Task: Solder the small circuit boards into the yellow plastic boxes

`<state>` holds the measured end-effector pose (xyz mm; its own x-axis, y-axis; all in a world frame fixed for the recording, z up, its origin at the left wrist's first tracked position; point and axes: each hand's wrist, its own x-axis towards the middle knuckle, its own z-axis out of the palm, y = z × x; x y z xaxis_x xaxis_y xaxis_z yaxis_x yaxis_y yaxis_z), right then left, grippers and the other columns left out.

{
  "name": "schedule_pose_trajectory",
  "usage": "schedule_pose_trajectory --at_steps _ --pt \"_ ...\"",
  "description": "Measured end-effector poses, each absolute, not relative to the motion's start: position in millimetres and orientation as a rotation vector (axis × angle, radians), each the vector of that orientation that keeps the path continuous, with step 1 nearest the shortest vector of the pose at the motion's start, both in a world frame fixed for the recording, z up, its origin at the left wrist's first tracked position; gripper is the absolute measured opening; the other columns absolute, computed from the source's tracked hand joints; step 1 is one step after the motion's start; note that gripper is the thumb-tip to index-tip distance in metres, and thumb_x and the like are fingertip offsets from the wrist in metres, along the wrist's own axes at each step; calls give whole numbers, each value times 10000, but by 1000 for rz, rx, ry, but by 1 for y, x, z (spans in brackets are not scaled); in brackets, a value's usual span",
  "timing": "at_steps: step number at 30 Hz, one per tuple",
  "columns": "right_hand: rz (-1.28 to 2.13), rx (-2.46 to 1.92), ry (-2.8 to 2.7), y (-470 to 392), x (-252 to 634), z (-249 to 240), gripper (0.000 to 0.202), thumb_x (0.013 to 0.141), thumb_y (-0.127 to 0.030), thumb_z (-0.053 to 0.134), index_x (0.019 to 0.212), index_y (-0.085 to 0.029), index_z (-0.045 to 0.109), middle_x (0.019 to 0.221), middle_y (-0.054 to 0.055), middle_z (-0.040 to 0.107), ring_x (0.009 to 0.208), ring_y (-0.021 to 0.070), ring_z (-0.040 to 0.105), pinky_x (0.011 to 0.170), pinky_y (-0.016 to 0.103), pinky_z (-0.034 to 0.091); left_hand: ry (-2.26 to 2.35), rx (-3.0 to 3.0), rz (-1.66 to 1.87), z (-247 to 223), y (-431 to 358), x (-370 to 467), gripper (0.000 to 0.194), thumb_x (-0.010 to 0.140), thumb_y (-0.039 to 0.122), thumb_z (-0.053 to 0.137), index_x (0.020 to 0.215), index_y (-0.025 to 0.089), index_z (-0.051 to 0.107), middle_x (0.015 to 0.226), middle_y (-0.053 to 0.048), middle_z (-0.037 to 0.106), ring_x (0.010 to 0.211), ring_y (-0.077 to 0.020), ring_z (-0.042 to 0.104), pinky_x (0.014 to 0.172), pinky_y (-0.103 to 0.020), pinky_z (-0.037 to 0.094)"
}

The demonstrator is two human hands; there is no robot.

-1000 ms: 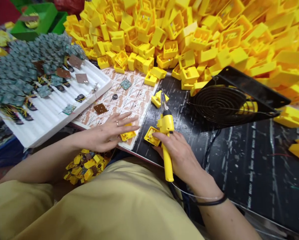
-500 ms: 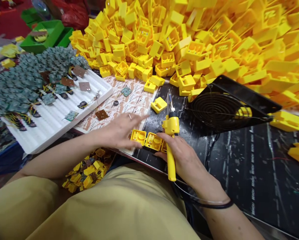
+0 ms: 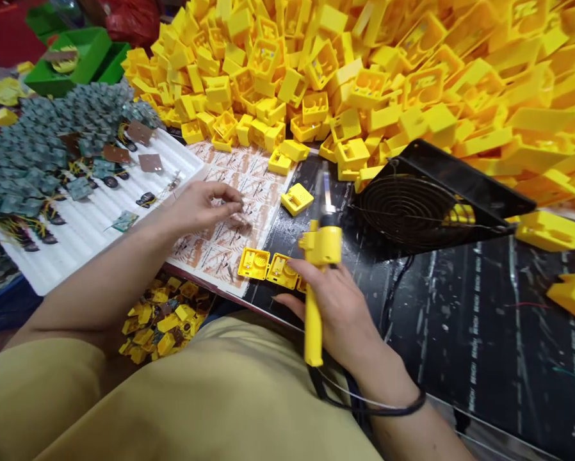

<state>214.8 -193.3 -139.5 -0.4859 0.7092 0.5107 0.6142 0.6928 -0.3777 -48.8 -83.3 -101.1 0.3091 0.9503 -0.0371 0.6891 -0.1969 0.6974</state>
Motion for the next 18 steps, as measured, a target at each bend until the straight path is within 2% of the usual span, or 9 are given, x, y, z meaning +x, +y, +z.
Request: schedule_pose_trajectory --at_steps 3,7,11,13,15,16,18 --pt "211 -930 -2350 -184 187 -135 364 935 -296 584 1261 -188 463 950 74 635 886 212 626 892 403 533 1179 1690 486 -101 -93 -49 174 788 311 618 814 144 658 698 -12 681 658 -118 645 688 -255 522" --pt "183 -939 -2392 -177 172 -136 266 960 -175 492 1225 -197 503 803 20 582 785 177 615 915 393 522 906 1754 314 -86 -95 -54 200 739 361 679 763 164 659 761 -14 705 721 -121 655 717 -236 509" --pt "140 -1010 -2307 -182 185 -131 349 926 -270 608 1255 -219 504 880 38 654 807 194 653 934 420 519 894 1868 91 -72 -100 -50 181 810 318 583 827 168 684 743 -22 717 699 -130 656 724 -262 497" --pt "102 -1037 -2168 -188 196 -124 384 868 -277 694 1220 -258 540 911 26 688 768 187 665 834 358 549 959 2072 -14 -71 -102 -41 163 812 252 558 826 169 698 715 -16 712 702 -139 647 813 -318 481" --pt "70 -1065 -2045 -200 211 -116 359 831 -269 735 1160 -304 595 816 -18 686 649 163 645 668 294 539 1023 2343 -101 -74 -104 -30 162 809 210 553 788 175 710 730 -16 718 766 -158 641 968 -411 406" --pt "87 -1085 -2026 -207 220 -112 353 827 -301 740 1155 -327 614 751 -36 670 599 155 627 613 281 519 1042 2452 -131 -76 -105 -26 168 814 209 553 773 180 714 745 -19 723 802 -170 636 1024 -451 349" --pt "257 -1165 -2070 -225 242 -105 421 832 -439 715 1232 -368 603 691 -42 639 600 162 627 609 284 511 1064 2548 -169 -80 -105 -19 189 837 239 548 772 190 718 772 -25 734 847 -185 623 1063 -487 276"
